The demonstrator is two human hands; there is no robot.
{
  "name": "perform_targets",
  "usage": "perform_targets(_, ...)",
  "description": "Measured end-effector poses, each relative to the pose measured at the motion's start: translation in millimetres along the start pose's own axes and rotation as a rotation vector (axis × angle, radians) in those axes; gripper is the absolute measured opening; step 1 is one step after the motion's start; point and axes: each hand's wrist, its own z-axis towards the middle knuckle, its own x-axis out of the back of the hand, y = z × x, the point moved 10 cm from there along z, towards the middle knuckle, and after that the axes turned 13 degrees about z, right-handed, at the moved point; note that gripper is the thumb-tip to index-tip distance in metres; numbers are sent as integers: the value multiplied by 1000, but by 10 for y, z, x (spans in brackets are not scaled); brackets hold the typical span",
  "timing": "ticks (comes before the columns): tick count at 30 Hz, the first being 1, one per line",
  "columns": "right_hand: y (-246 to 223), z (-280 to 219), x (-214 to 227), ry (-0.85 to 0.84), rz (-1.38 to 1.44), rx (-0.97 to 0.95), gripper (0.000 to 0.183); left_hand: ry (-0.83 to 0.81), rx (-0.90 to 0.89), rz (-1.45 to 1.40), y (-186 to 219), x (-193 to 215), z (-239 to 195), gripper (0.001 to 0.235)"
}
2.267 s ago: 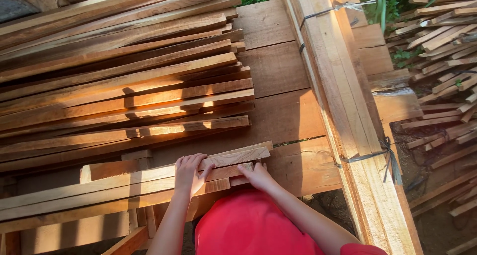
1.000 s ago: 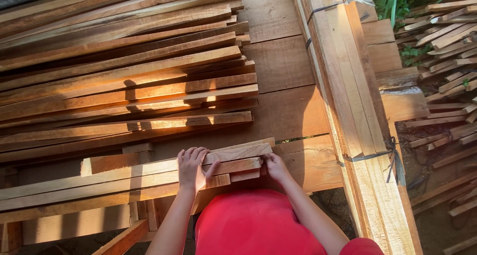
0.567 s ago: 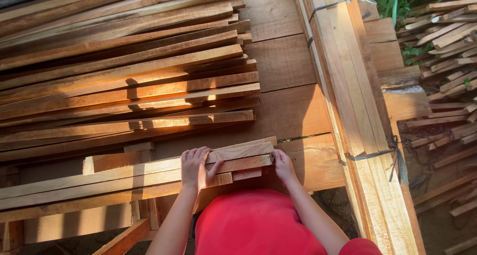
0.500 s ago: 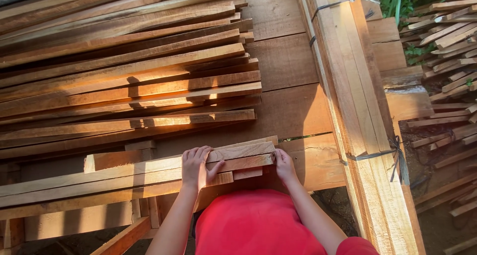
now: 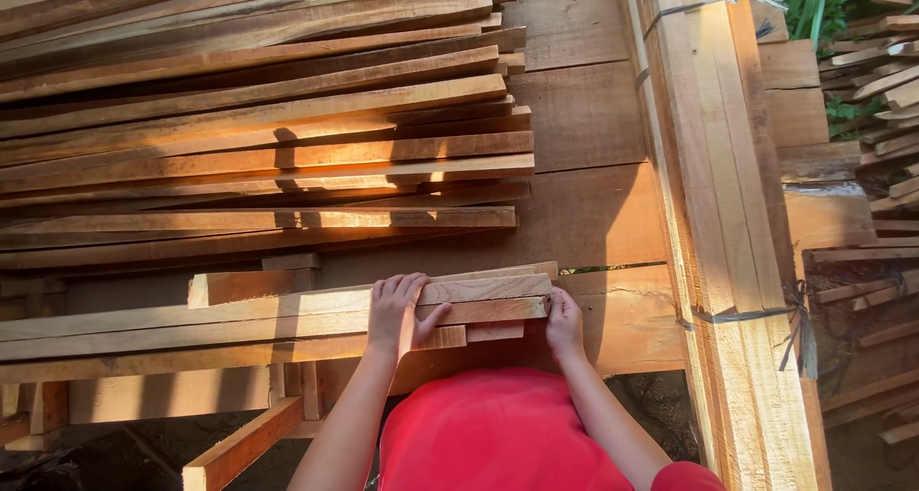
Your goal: The person stacks several thin wooden planks on a wooden workbench. They then use black plastic ties to secure the stack of planks together, wrapping the ties around the wood and knotting them by hand. Finally, the person lifts the completed bundle of planks and moves it to a nearby pile.
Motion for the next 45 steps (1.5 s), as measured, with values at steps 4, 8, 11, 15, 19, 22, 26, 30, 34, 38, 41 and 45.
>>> perform_targets(4,212,121,183,50,14,1,32,-3,-1,8,-13,5,-10,56)
perform_targets(8,308,284,366,-59,-35,-98,33,-2,-14,-12,11,-40,-6,58)
perform_targets(11,274,435,458,-137,-83,-165,37,-1,-19,-3,36,8,11,56)
perform_targets(15,120,889,281,-81,234,-332,51,-23,-4,6,15,-25,20,55)
perform_targets(19,376,1087,-175,-235,116,-380,54,-14,-2,10,-16,-98,-7,56)
perform_targets(22,29,1049,-477,-292,-73,-190,43,-52,9,-35,-53,-136,37,59)
perform_targets(26,148,1009,-441,-217,65,-274,40,-98,21,-22,-51,-199,7,57)
perform_targets(30,42,888,-442,-137,139,-255,36,-156,34,18,-37,-229,-10,55)
perform_targets(34,268,841,-240,-188,281,-424,66,-161,29,8,-26,-234,-14,54)
perform_targets(38,371,389,186,17,436,-569,47,-31,14,27,12,-122,72,53)
perform_targets(41,798,-102,254,22,512,-674,50,-30,9,24,-2,-103,-37,54)
perform_targets(45,455,-525,-215,-232,440,-763,56,-72,2,6,1,-119,-10,53)
